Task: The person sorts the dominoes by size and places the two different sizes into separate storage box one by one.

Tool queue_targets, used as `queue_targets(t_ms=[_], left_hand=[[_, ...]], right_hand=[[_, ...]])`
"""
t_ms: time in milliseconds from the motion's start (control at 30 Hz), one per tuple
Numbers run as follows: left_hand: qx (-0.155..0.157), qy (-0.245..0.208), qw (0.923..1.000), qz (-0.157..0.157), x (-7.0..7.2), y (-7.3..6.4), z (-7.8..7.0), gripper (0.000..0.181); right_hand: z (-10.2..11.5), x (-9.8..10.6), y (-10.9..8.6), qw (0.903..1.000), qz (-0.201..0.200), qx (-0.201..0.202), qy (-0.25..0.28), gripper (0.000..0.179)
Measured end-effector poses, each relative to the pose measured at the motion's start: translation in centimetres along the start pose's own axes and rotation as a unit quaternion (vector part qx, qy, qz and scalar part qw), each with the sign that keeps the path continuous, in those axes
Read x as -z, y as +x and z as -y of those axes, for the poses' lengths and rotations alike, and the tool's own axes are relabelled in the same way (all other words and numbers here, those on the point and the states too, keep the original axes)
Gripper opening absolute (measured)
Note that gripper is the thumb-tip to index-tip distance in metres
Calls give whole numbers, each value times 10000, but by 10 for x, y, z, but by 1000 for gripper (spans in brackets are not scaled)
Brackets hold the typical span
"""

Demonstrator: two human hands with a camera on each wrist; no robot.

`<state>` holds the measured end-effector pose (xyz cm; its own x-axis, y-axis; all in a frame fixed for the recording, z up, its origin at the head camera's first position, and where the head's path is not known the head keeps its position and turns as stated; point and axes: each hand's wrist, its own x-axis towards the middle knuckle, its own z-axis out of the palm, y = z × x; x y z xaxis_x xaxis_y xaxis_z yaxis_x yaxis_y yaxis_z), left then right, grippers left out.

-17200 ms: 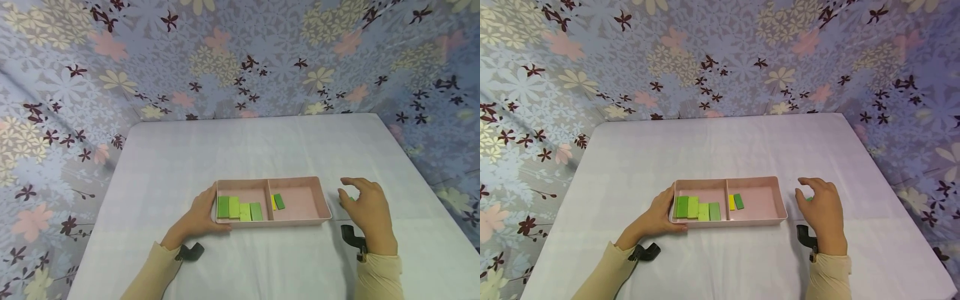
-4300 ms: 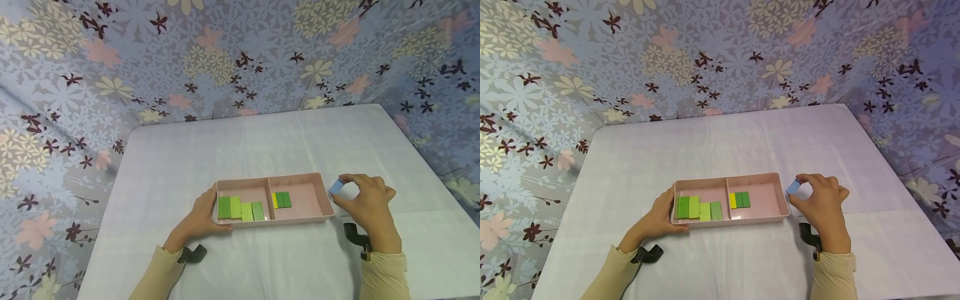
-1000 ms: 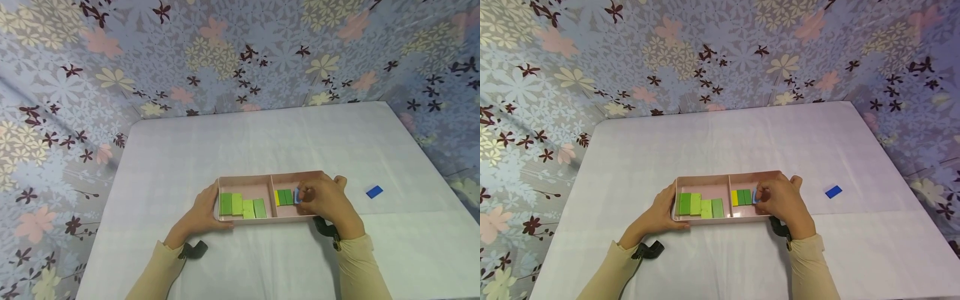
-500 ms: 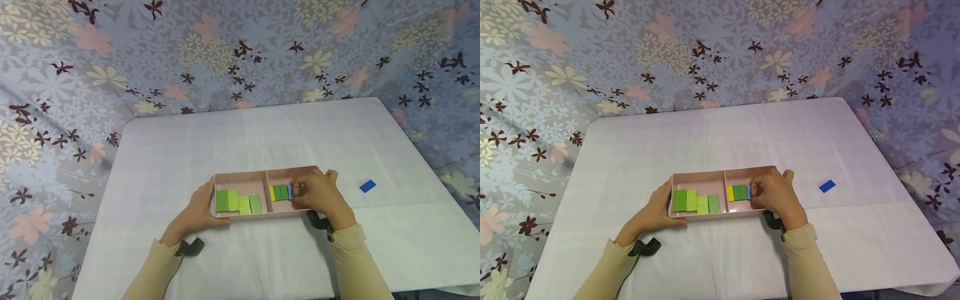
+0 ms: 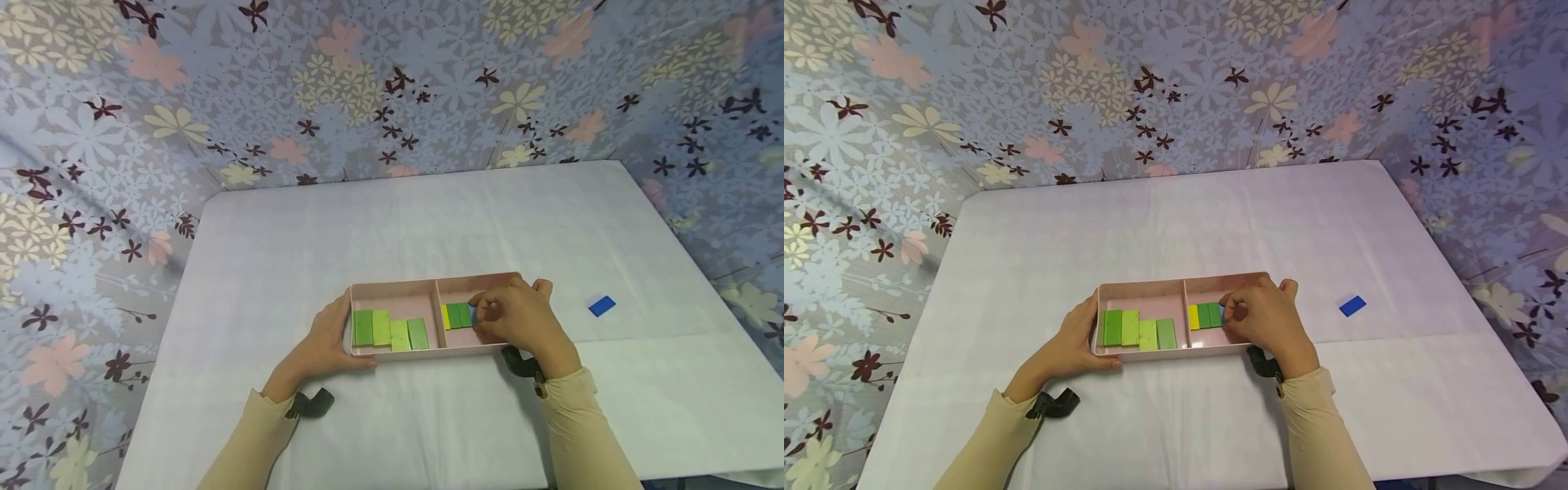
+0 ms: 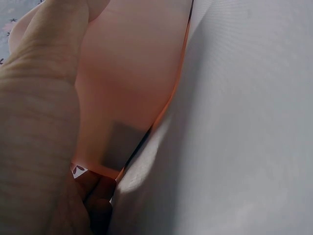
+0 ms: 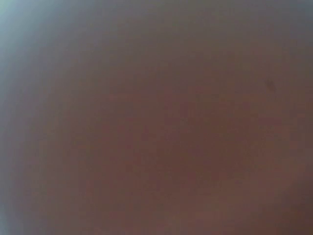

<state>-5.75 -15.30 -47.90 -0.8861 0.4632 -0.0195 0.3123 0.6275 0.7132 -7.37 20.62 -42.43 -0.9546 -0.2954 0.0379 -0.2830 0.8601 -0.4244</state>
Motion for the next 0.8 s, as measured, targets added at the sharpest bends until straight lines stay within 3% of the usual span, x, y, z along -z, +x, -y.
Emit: queue_targets(t_ms=[133, 333, 600, 800], left_hand=[[-60, -30, 10000, -14, 0, 1, 0, 133], [-50, 8, 10000, 31, -3, 0, 1, 133], [53, -28, 10000, 15, -2, -2, 0, 134], [140, -1, 9999, 39, -1, -3, -1, 133]], right_hand=[[-3, -1, -3, 9979, -555, 90, 321, 27], [-8, 1, -12, 9820, -1746, 325, 643, 16], [-22, 13, -22, 9760, -2169, 52, 193, 25], [-30, 19, -24, 9722, -2319, -202, 265, 26]])
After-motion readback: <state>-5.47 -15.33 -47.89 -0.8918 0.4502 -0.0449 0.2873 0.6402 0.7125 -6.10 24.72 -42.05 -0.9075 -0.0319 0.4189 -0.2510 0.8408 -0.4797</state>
